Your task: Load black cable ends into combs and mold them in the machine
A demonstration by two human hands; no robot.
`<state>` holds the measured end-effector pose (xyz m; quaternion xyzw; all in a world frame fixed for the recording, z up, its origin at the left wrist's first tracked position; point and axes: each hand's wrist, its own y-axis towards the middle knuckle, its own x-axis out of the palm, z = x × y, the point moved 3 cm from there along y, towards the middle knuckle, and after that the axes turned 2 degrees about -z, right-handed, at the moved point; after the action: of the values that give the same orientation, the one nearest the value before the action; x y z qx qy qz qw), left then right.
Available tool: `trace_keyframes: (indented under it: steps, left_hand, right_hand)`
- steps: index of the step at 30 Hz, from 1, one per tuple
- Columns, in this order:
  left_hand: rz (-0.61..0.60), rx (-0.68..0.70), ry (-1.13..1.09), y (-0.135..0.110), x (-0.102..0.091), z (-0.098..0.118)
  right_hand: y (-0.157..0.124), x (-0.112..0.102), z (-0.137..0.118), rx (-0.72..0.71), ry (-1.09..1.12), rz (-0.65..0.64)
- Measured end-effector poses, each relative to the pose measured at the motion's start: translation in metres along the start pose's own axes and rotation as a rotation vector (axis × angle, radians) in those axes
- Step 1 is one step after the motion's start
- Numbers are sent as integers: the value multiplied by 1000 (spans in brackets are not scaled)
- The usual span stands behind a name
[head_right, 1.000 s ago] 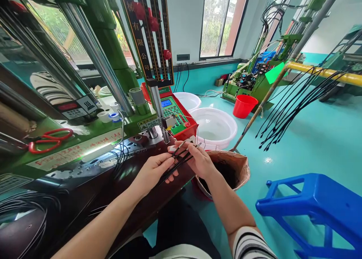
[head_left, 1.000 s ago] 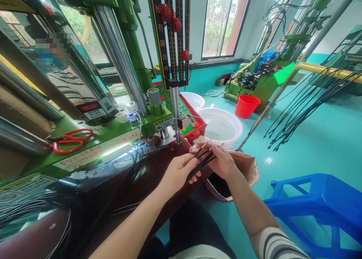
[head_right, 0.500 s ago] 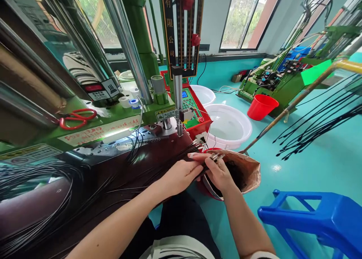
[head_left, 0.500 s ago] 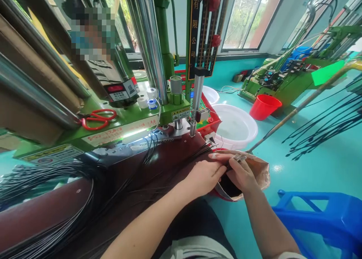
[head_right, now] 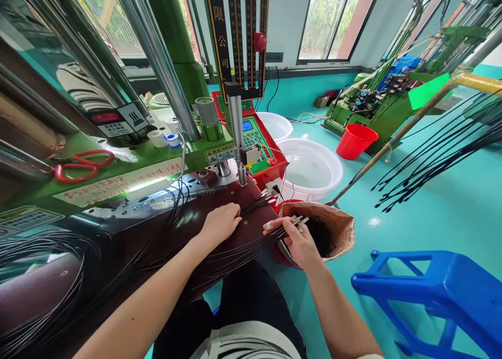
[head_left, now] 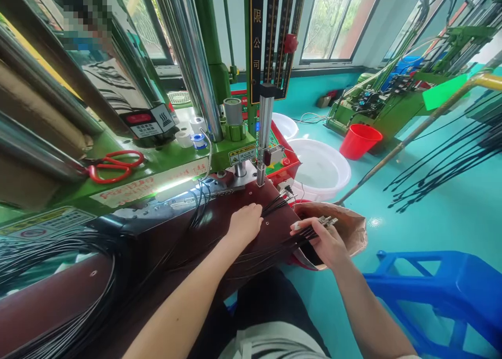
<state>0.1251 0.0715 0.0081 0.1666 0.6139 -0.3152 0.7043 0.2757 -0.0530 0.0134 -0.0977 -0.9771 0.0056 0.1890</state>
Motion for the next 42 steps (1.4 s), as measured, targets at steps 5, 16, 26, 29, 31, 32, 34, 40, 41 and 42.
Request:
trace_keyframes:
  steps: [5,16,26,29,31,32,34,40,41,42]
  left_hand:
    - [18,-26,-162,1,-13,0]
    - [1,110,-509,-49,-12,15]
    - [-887,78,-1468,-110,5,17]
    - [-859,73,-1791,-127,5,23]
    - [-582,-12,-1995,-126,9,27]
    - [-444,-66,-2065,-125,12,29]
    - [-281,-157,-2149,-121,18,33]
    - [-190,-155,-2037,-108,30,39]
    - [-178,-152,-2017,-106,29,39]
    - [-161,-154,-2008,-104,29,39]
  right_hand:
    - [1,-1,2,14,27,32]
    - [8,17,1,-51,268,77]
    - [4,57,-8,-55,120,-193]
    - [-2,82,4,63,26,-421]
    - [-5,94,18,210,-63,-533]
    - [-5,98,24,274,-97,-566]
    - [1,103,28,327,-87,-606]
    - [50,113,-11,74,-194,-760]
    - [55,117,-17,83,-336,-827]
    - [58,121,-20,107,-480,-896]
